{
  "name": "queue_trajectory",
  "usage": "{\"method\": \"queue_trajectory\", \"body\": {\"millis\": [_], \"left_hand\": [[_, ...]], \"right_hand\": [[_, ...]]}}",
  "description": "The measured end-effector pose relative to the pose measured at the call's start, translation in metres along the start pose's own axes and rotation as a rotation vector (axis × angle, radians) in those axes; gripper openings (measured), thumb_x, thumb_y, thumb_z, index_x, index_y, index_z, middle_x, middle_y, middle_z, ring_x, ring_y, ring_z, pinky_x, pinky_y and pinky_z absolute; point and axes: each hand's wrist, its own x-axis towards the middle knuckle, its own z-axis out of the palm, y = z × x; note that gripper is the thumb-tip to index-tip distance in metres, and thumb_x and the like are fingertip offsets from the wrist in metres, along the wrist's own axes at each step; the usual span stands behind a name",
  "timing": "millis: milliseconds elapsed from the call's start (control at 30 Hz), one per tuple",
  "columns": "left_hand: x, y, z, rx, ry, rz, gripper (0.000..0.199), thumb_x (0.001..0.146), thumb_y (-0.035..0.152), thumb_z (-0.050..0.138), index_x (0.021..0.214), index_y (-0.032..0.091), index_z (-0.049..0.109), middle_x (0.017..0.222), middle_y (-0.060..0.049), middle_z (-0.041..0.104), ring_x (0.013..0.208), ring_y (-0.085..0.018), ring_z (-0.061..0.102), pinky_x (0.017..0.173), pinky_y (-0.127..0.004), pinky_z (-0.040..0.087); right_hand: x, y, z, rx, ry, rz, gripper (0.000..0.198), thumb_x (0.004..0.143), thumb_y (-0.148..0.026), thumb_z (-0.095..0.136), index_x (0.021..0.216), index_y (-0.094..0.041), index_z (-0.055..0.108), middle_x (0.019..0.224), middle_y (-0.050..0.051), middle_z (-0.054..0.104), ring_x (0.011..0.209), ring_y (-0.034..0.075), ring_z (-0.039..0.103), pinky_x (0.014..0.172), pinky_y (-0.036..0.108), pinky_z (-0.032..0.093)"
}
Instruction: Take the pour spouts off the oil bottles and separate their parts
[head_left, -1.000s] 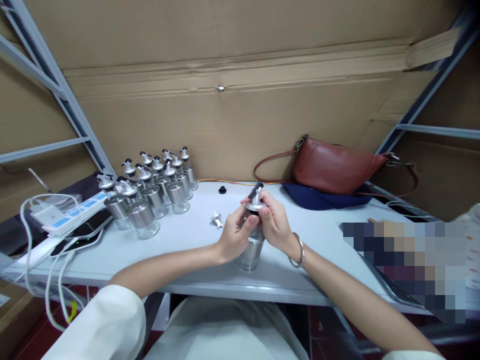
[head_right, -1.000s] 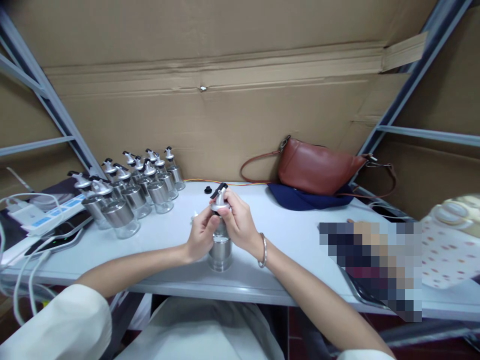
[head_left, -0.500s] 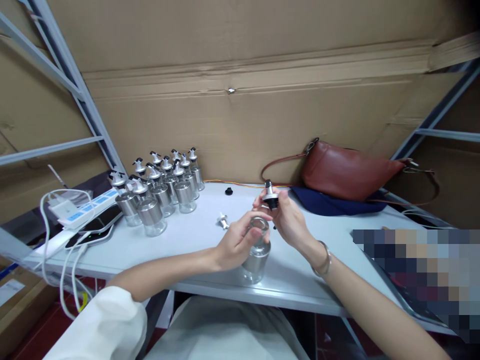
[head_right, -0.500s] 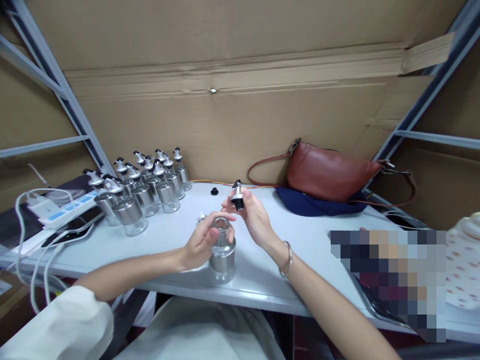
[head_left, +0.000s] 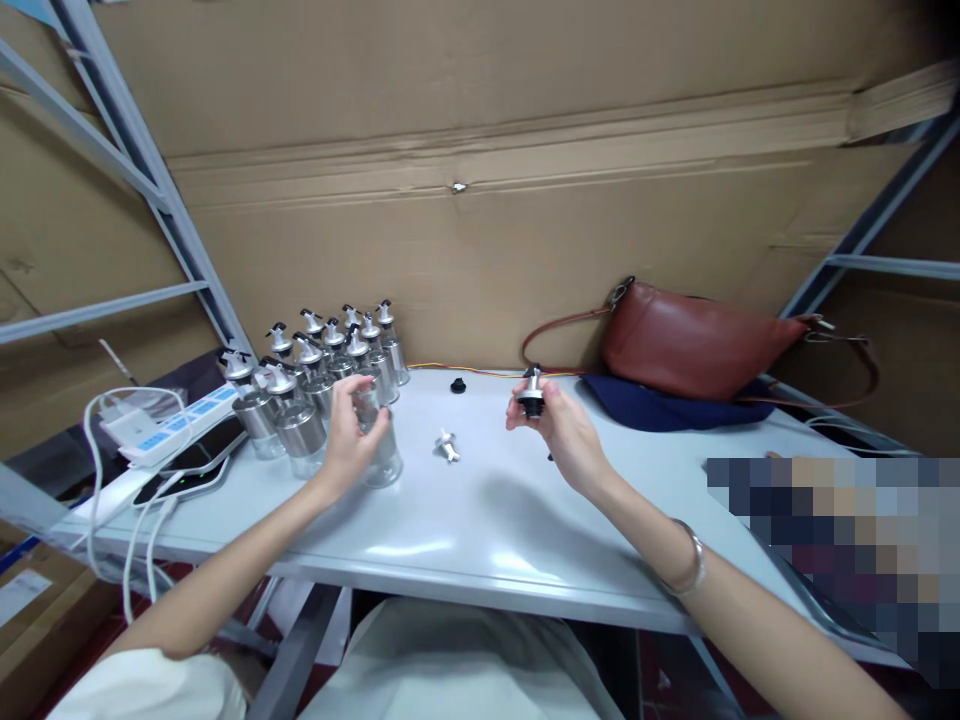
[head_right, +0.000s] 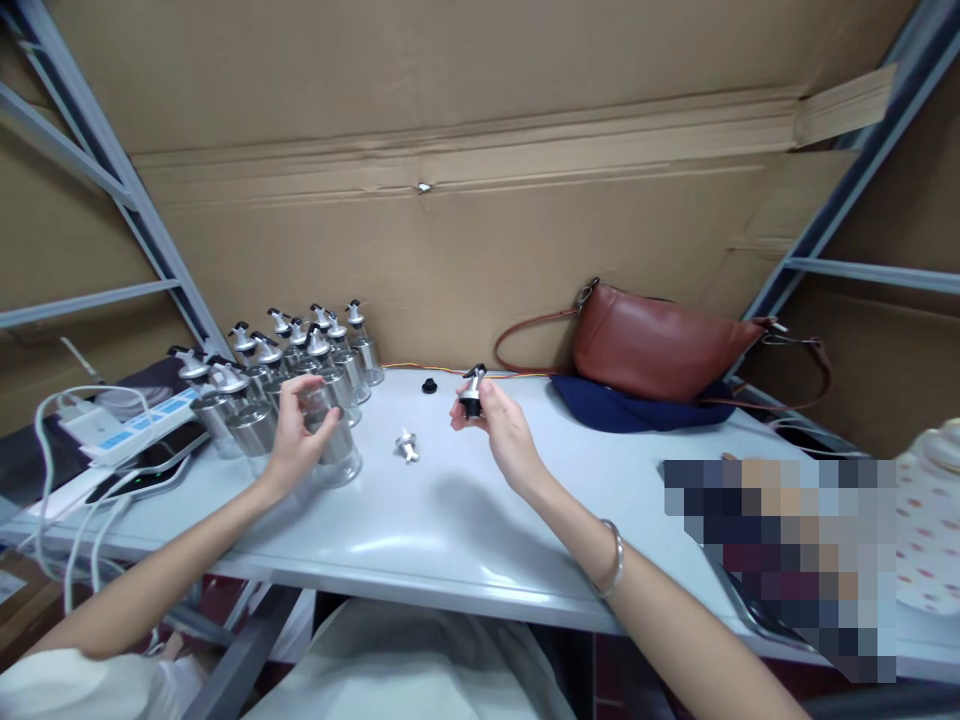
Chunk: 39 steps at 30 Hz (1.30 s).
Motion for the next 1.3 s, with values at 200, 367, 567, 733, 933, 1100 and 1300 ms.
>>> {"method": "queue_trajectory", "body": {"millis": [200, 367, 567, 733, 933, 1100, 1300], "left_hand": [[0.011, -0.03, -0.008, 0.304, 0.132, 0.143, 0.034, 0.08, 0.017, 0.052, 0.113, 0.017, 0.042, 0.117, -0.011, 0.037, 0.117, -0.024, 0.039, 0.098, -0.043, 0.038], [0.005, -0.002, 0.005, 0.231, 0.165, 0.484, 0.044, 0.077, 0.016, 0.058, 0.115, 0.022, 0.037, 0.117, -0.009, 0.036, 0.121, -0.025, 0.039, 0.104, -0.048, 0.035], [-0.011, 0.045, 0.06, -0.094, -0.2, 0.663, 0.042, 0.084, 0.018, 0.054, 0.12, 0.022, 0.032, 0.115, -0.011, 0.042, 0.11, -0.021, 0.047, 0.09, -0.039, 0.045], [-0.035, 0.052, 0.095, -0.457, -0.415, 0.375, 0.042, 0.087, 0.026, 0.054, 0.121, 0.025, 0.028, 0.108, -0.007, 0.039, 0.087, -0.014, 0.054, 0.069, -0.027, 0.048], [-0.045, 0.042, 0.095, -0.53, -0.394, 0.206, 0.046, 0.084, 0.025, 0.06, 0.116, 0.027, 0.026, 0.092, 0.001, 0.039, 0.072, -0.008, 0.051, 0.065, -0.024, 0.044], [-0.04, 0.05, 0.09, -0.595, -0.452, -0.057, 0.046, 0.082, 0.03, 0.06, 0.113, 0.025, 0.026, 0.093, 0.001, 0.041, 0.064, -0.006, 0.048, 0.056, -0.02, 0.041], [-0.036, 0.059, 0.09, -0.53, -0.526, -0.271, 0.039, 0.08, 0.031, 0.058, 0.111, 0.022, 0.034, 0.09, 0.002, 0.043, 0.063, -0.006, 0.044, 0.055, -0.019, 0.037]], "right_hand": [[0.0, -0.001, 0.001, -0.073, 0.01, -0.001, 0.05, 0.08, -0.067, 0.048, 0.086, -0.018, 0.055, 0.072, 0.003, 0.059, 0.064, 0.015, 0.056, 0.065, 0.032, 0.051], [0.001, 0.0, 0.0, -0.223, 0.028, -0.048, 0.054, 0.082, -0.068, 0.043, 0.084, -0.017, 0.061, 0.081, 0.005, 0.056, 0.07, 0.015, 0.054, 0.068, 0.031, 0.051], [0.005, 0.005, -0.006, -0.321, -0.027, -0.065, 0.052, 0.082, -0.065, 0.047, 0.085, -0.016, 0.065, 0.091, 0.007, 0.057, 0.076, 0.015, 0.055, 0.071, 0.03, 0.051], [0.007, 0.014, -0.009, -0.333, -0.082, -0.015, 0.043, 0.075, -0.057, 0.062, 0.088, -0.016, 0.065, 0.087, 0.005, 0.064, 0.08, 0.017, 0.06, 0.075, 0.032, 0.051], [0.005, 0.02, -0.008, -0.202, -0.129, 0.065, 0.037, 0.066, -0.046, 0.074, 0.087, -0.017, 0.063, 0.082, 0.004, 0.069, 0.08, 0.018, 0.065, 0.082, 0.036, 0.052], [0.001, 0.02, -0.006, -0.163, -0.181, 0.049, 0.031, 0.07, -0.04, 0.073, 0.087, -0.017, 0.061, 0.086, 0.005, 0.07, 0.086, 0.02, 0.068, 0.083, 0.037, 0.053], [-0.002, 0.021, -0.009, -0.322, -0.273, -0.057, 0.038, 0.078, -0.03, 0.064, 0.113, -0.021, 0.051, 0.098, 0.006, 0.067, 0.082, 0.017, 0.068, 0.075, 0.033, 0.056]]}}
